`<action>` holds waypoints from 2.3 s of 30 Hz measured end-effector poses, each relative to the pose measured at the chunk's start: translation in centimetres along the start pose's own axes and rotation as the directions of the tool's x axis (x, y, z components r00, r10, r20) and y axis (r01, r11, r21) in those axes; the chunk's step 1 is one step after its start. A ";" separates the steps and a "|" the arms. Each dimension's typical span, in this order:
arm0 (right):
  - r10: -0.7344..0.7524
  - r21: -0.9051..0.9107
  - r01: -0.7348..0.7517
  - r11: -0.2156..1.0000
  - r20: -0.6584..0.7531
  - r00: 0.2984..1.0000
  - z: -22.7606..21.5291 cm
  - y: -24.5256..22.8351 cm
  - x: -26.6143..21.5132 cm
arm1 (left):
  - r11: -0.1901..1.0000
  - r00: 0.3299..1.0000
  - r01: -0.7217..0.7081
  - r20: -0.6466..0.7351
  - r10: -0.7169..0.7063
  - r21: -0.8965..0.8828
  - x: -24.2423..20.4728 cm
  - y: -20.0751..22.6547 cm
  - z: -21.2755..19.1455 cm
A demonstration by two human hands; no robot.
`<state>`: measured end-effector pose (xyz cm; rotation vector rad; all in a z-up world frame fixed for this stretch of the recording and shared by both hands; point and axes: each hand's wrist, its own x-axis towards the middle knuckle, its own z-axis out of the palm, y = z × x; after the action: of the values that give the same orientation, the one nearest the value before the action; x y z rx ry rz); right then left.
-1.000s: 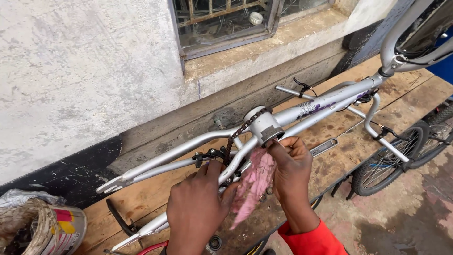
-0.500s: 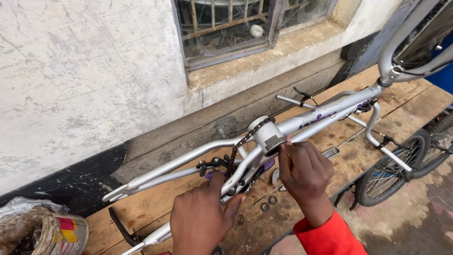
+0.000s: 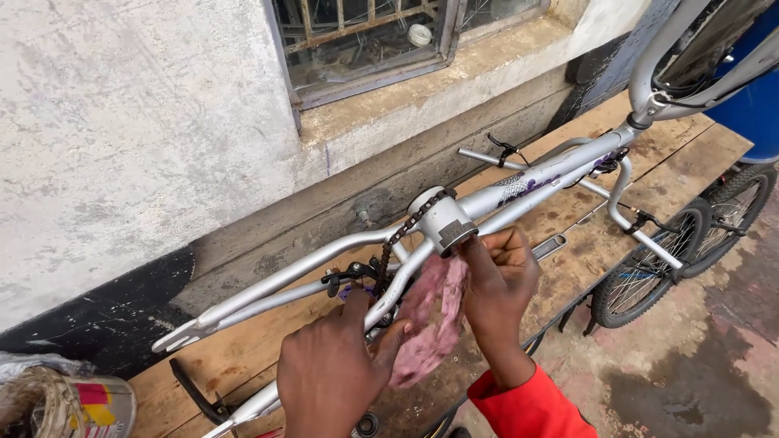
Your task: Cleaning the bottom bracket shell of a bicycle frame using a rag on a workbench.
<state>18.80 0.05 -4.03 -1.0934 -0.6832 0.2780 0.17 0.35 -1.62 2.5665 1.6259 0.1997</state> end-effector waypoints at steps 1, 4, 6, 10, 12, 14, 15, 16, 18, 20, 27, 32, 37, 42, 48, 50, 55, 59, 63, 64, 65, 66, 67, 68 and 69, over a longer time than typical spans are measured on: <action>-0.211 -0.272 0.209 0.939 0.024 0.977 0.1 -0.5 0.1 | 1.000 1.000 -0.007 -0.009 0.007 -0.021 0.0 -0.1 -0.1; -0.735 -0.466 0.850 0.246 0.482 0.477 -2.1 1.2 2.6 | 0.999 0.999 -0.019 -0.042 0.017 -0.043 -0.1 -0.2 0.3; -0.727 -0.408 0.889 0.208 0.543 0.420 -1.9 -0.3 3.1 | 1.000 1.000 0.009 -0.029 -0.010 -0.016 0.1 0.0 0.1; -0.605 -0.493 0.746 0.447 0.448 0.658 -1.8 -1.4 1.6 | 0.999 0.997 0.020 -0.076 -0.017 0.046 0.3 0.5 0.5; -0.412 -0.487 0.477 0.732 0.241 0.879 -0.8 -3.0 -0.2 | 0.999 0.995 0.014 -0.098 -0.009 0.048 0.4 0.6 0.7; -0.133 -0.375 0.146 0.915 0.060 0.989 -0.1 -4.3 -1.7 | 0.998 0.991 0.023 -0.135 -0.015 0.061 0.4 0.6 0.8; -0.051 -0.288 0.057 0.956 0.027 0.998 0.0 -4.7 -2.1 | 0.998 0.993 0.038 -0.111 -0.032 0.052 0.3 0.6 0.8; 0.038 -0.197 -0.036 0.980 0.004 0.999 0.0 -5.2 -2.5 | 0.998 0.995 0.054 -0.084 -0.051 0.042 0.2 0.7 0.9; 0.078 -0.184 -0.075 0.980 0.009 0.997 -0.6 -5.3 -2.0 | 0.998 0.996 0.052 -0.071 -0.050 0.025 0.2 0.5 0.5; 0.116 -0.180 -0.111 0.977 0.018 0.993 -1.3 -4.7 -1.6 | 0.999 0.997 0.051 -0.056 -0.050 -0.001 0.1 0.5 0.4; 0.715 0.492 -0.676 0.549 0.143 0.684 -2.5 -6.0 0.2 | 0.999 0.991 0.051 -0.124 -0.051 -0.003 -0.1 0.6 0.7; 0.770 0.597 -0.682 0.423 0.161 0.617 -1.3 -7.4 0.5 | 0.999 0.982 0.046 -0.184 -0.049 -0.020 0.0 0.7 0.9; 0.802 0.507 -0.704 0.497 0.040 0.595 0.6 -7.5 0.9 | 0.999 0.993 0.020 -0.115 -0.025 -0.042 -0.1 0.7 -0.1; 0.752 0.482 -0.658 0.578 -0.001 0.659 -0.4 -4.0 0.9 | 0.998 0.992 0.024 -0.125 -0.031 -0.058 -0.3 0.8 0.0; 0.333 0.392 -0.256 0.883 -0.142 0.932 1.1 -2.0 -1.6 | 0.996 1.000 -0.006 -0.008 0.005 -0.087 0.1 0.6 -0.4; 0.181 0.354 -0.112 0.928 -0.169 0.969 2.0 -1.5 -2.6 | 0.995 1.000 -0.004 0.030 0.006 -0.096 0.3 0.5 -0.3; -0.083 0.044 0.092 0.995 -0.164 0.983 0.9 0.3 -2.6 | 0.997 0.998 0.023 0.061 -0.018 -0.075 0.6 0.7 0.0; 0.104 0.327 -0.061 0.943 -0.114 0.988 0.4 -0.7 -2.5 | 0.997 0.996 -0.010 -0.087 0.004 -0.072 0.3 0.5 0.5; 0.405 0.475 -0.351 0.807 -0.013 0.914 -1.6 -0.4 -1.5 | 0.995 0.995 -0.007 -0.103 -0.004 -0.103 0.4 0.5 0.6; 0.492 0.527 -0.429 0.734 0.023 0.870 -2.5 0.0 -1.3 | 0.995 0.990 -0.008 -0.143 -0.006 -0.095 0.2 0.6 0.9; 0.492 0.525 -0.426 0.736 0.017 0.871 -2.2 -0.8 -1.4 | 0.995 0.990 -0.012 -0.141 -0.002 -0.098 0.2 0.6 0.7; 0.532 0.570 -0.467 0.676 0.061 0.844 -1.8 -1.6 -1.5 | 0.996 0.989 0.002 -0.147 -0.015 -0.084 0.2 0.7 0.5; 0.567 0.610 -0.504 0.611 0.106 0.817 -1.5 -2.5 -1.6 | 0.997 0.988 0.017 -0.153 -0.028 -0.071 0.2 0.7 0.4; 0.566 0.610 -0.502 0.613 0.103 0.818 -1.9 -2.4 -1.5 | 0.997 0.988 0.014 -0.153 -0.025 -0.072 0.2 0.7 0.6; 0.607 0.629 -0.540 0.559 0.132 0.783 -2.4 -2.3 -1.5 | 0.998 0.987 0.005 -0.158 -0.016 -0.067 0.1 0.6 0.8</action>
<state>18.85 -3.52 -3.19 -0.6129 -0.0665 0.9569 0.86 0.21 -2.28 2.5497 1.6525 0.4598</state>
